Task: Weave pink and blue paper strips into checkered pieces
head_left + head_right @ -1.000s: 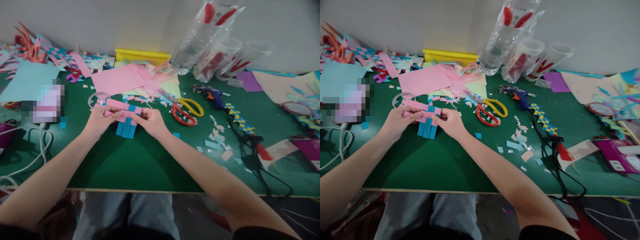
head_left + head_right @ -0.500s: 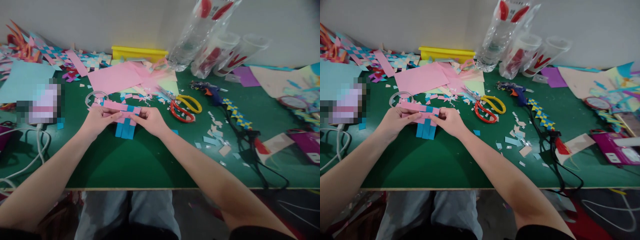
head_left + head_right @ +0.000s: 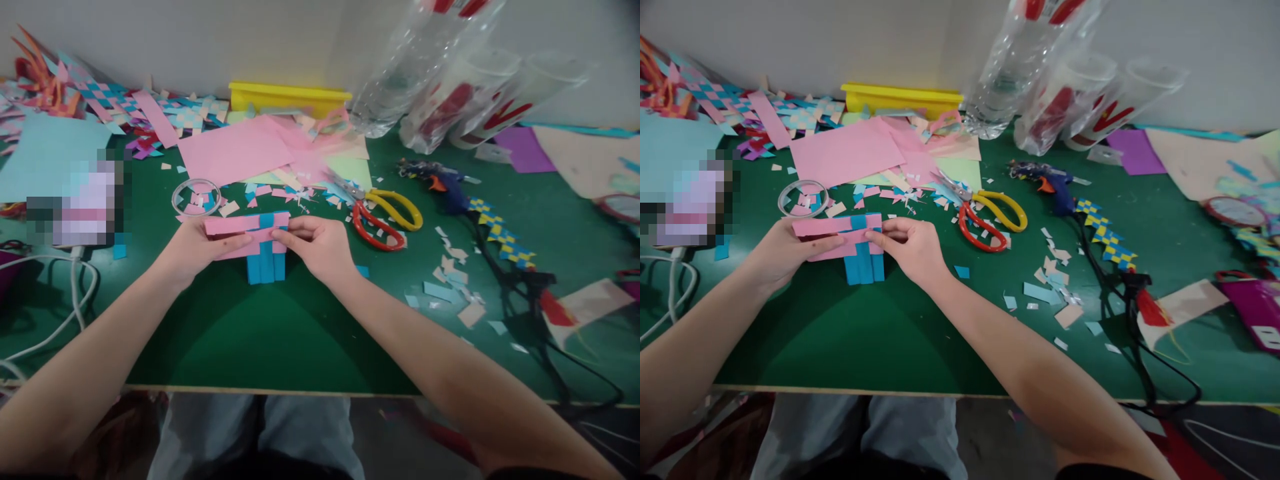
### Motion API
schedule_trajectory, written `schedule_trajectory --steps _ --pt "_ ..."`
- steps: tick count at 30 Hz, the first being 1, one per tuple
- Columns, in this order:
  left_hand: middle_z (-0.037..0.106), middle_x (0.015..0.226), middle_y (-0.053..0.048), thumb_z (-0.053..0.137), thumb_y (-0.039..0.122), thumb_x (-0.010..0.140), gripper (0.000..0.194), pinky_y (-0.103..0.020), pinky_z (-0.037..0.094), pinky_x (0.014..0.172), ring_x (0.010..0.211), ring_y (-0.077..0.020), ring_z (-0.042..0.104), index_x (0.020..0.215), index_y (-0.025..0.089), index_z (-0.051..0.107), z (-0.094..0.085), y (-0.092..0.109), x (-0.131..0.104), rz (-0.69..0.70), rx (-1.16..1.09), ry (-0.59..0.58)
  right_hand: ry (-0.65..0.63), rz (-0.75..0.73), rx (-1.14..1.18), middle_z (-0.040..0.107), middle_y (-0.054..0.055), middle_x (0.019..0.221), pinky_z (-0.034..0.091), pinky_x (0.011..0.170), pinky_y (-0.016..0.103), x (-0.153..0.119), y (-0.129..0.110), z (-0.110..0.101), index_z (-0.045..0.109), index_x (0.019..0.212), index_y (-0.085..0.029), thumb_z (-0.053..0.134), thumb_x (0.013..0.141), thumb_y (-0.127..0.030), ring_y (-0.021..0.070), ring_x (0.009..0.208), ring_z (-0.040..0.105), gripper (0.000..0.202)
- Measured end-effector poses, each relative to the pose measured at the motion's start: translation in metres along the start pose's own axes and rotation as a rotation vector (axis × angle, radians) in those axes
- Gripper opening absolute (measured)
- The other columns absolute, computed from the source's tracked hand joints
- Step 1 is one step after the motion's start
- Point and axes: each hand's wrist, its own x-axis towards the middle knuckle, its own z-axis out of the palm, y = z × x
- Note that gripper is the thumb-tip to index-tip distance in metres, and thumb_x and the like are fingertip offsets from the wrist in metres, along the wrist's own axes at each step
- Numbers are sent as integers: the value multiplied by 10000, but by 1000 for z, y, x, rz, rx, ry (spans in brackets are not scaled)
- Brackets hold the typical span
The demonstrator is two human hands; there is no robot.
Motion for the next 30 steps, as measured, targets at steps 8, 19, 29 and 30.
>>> schedule_trajectory --steps 8,19,29,30 --pt "740 923 -60 785 381 659 294 -279 543 782 883 -201 676 891 203 747 -8 -3 3 -43 -16 -67 -20 1 71 746 -1 725 576 643 311 -1 3 -1 730 748 -219 768 666 -402 173 680 700 205" --pt "736 991 -65 803 370 633 357 -385 530 878 958 -267 669 938 194 746 -6 -1 2 -45 46 -91 13 -60 80 746 -3 729 592 622 279 -7 0 0 731 752 -220 762 666 -439 163 672 705 237" --pt "733 955 -86 803 381 626 373 -440 499 902 954 -274 666 930 173 744 -5 0 0 -70 78 -14 -26 -24 80 750 -8 729 601 622 259 -10 -4 2 741 789 -220 755 681 -428 166 685 720 234" --pt "733 944 -89 807 375 622 376 -442 499 901 947 -273 668 929 168 743 -5 -1 0 -71 72 -4 -28 -20 80 750 -5 731 605 631 271 -10 -4 3 741 789 -221 753 682 -432 171 689 721 237"
